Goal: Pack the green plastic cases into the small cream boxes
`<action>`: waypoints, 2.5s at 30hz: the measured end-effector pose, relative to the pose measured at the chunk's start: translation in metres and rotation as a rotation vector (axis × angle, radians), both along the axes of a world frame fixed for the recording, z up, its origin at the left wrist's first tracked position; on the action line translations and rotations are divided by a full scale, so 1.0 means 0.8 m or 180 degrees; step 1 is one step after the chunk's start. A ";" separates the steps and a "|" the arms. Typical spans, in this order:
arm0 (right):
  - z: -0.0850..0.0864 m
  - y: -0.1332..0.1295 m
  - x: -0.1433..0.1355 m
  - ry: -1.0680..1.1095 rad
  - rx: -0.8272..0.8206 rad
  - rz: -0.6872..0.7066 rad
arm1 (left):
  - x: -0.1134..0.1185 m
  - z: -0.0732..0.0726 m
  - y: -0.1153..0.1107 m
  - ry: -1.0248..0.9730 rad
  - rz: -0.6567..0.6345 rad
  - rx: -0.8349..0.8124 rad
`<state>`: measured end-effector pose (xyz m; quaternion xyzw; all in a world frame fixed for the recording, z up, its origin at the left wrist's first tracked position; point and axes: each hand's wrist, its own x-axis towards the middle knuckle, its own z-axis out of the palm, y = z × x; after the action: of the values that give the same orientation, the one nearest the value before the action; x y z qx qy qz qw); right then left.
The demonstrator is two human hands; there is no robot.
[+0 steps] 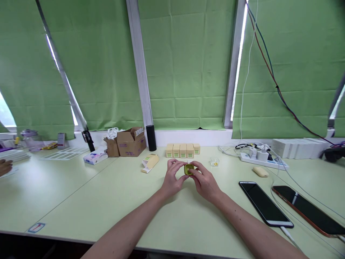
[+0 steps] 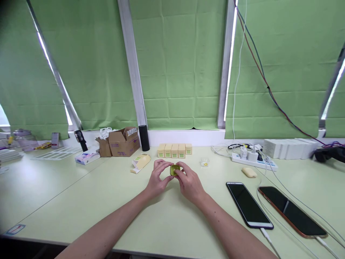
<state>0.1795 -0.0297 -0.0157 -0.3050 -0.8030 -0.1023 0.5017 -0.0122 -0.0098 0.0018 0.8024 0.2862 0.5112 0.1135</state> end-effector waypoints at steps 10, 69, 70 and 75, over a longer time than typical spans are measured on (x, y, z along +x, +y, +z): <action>-0.002 0.004 0.001 -0.0100 0.0008 0.0001 | -0.001 -0.001 0.001 0.0006 0.0012 -0.0023; -0.041 0.038 0.004 0.1589 -0.2686 0.0063 | -0.004 -0.013 0.027 -0.0659 0.0319 -0.1393; -0.041 0.041 0.004 0.1547 -0.2731 -0.0059 | -0.005 -0.014 0.031 -0.0740 0.0242 -0.1513; -0.034 0.065 0.007 0.1178 -0.2843 -0.0732 | -0.010 -0.017 0.046 -0.1227 -0.0112 -0.1926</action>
<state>0.1852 0.0220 -0.0430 -0.5899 -0.6270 0.2529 0.4417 -0.0199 0.0269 -0.0115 0.6262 0.3842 0.5432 0.4066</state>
